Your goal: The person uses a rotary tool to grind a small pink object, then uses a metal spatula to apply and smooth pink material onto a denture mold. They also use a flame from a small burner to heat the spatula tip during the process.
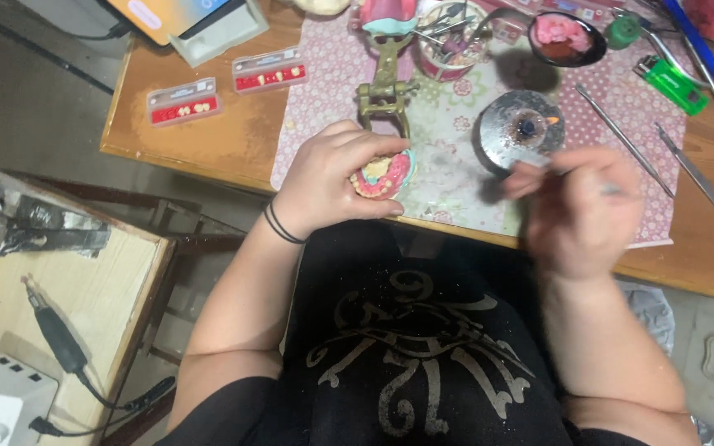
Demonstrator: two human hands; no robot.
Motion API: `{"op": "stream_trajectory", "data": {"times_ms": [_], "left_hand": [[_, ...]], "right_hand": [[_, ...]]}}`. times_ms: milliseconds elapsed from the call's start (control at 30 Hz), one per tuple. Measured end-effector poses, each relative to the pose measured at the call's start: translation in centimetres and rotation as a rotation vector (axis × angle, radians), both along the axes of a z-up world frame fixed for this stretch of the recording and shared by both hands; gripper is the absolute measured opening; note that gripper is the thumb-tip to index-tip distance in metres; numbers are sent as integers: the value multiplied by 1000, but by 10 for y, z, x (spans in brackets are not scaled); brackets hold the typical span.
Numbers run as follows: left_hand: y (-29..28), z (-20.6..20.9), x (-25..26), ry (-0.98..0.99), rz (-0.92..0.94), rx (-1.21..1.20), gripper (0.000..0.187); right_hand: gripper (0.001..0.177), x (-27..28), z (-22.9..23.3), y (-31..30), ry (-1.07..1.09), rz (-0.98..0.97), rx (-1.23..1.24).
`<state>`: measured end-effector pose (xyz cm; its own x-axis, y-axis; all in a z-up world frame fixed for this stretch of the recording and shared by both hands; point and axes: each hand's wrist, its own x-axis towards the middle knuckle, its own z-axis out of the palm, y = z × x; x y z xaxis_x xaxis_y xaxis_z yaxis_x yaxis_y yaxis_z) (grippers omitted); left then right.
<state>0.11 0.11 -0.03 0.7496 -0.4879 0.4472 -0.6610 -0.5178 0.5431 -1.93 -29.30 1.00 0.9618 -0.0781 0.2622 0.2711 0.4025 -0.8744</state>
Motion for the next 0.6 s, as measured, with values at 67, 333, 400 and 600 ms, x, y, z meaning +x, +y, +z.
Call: {"op": "stream_trajectory", "data": {"times_ms": [67, 333, 400, 600], "left_hand": [[-3, -4, 0, 5, 15, -111, 67], [-5, 0, 0, 0, 10, -205, 69], [-5, 2, 0, 12, 8, -196, 69], [-4, -1, 0, 9, 8, -191, 69]], "right_hand": [[15, -8, -17, 15, -36, 27, -49], [16, -16, -22, 19, -339, 138, -509], [17, -16, -21, 21, -374, 94, -571], [17, -19, -13, 23, -460, 102, -586]]}}
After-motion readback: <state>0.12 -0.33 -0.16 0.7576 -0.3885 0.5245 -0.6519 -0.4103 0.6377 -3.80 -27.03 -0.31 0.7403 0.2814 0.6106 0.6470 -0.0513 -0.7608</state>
